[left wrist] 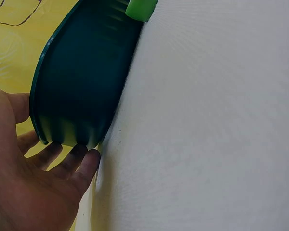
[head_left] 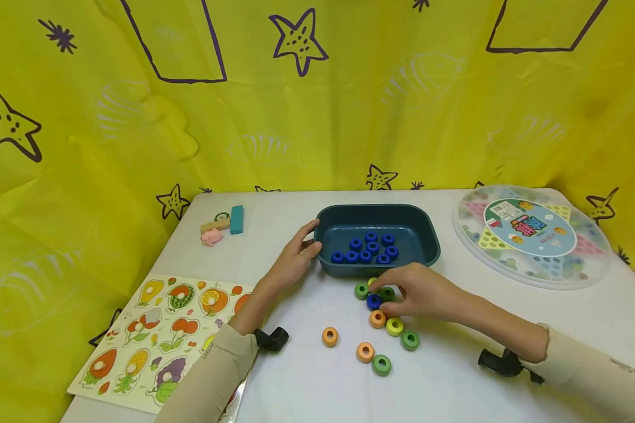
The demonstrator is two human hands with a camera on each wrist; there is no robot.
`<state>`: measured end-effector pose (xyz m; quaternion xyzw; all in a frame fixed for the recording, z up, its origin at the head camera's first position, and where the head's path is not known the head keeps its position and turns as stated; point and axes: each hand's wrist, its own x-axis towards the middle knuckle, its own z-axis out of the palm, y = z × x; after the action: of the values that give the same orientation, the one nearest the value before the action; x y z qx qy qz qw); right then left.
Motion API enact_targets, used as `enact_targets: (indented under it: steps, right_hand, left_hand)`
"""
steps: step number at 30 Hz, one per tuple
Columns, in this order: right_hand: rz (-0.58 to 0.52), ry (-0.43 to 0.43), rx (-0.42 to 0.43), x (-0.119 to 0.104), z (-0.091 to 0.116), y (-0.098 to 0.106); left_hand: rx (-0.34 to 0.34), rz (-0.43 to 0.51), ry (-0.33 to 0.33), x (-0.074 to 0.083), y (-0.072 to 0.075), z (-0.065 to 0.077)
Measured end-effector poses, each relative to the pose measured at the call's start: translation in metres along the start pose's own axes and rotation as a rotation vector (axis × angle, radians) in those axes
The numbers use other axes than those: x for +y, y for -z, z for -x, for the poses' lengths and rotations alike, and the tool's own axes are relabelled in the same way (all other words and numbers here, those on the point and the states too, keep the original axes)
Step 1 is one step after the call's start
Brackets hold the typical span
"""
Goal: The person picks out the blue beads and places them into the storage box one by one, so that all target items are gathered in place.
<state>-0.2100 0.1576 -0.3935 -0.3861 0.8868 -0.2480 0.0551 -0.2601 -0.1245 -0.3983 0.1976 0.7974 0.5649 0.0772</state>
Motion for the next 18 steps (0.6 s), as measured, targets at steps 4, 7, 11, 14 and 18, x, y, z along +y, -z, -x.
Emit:
enact_targets:
  steps: [4,7,11,14,18]
  right_hand:
    - [0.043,-0.042,0.002,-0.001,-0.001,-0.011]
    - [0.058,-0.070,-0.006,-0.003,-0.002,-0.013]
    - [0.069,-0.077,-0.014,-0.005,-0.005,-0.015]
    - [0.073,-0.077,-0.023,-0.005,-0.007,-0.017]
    - [0.060,-0.080,-0.028,-0.006,-0.007,-0.018]
  left_hand:
    - [0.000,-0.007,-0.003,-0.001,0.000,0.001]
    - [0.000,-0.010,-0.007,-0.001,0.000,0.000]
    - [0.005,-0.013,-0.020,0.000,0.000,0.000]
    - [0.003,-0.021,-0.021,0.000,0.000,0.000]
    - [0.007,-0.031,-0.010,0.000,0.000,0.000]
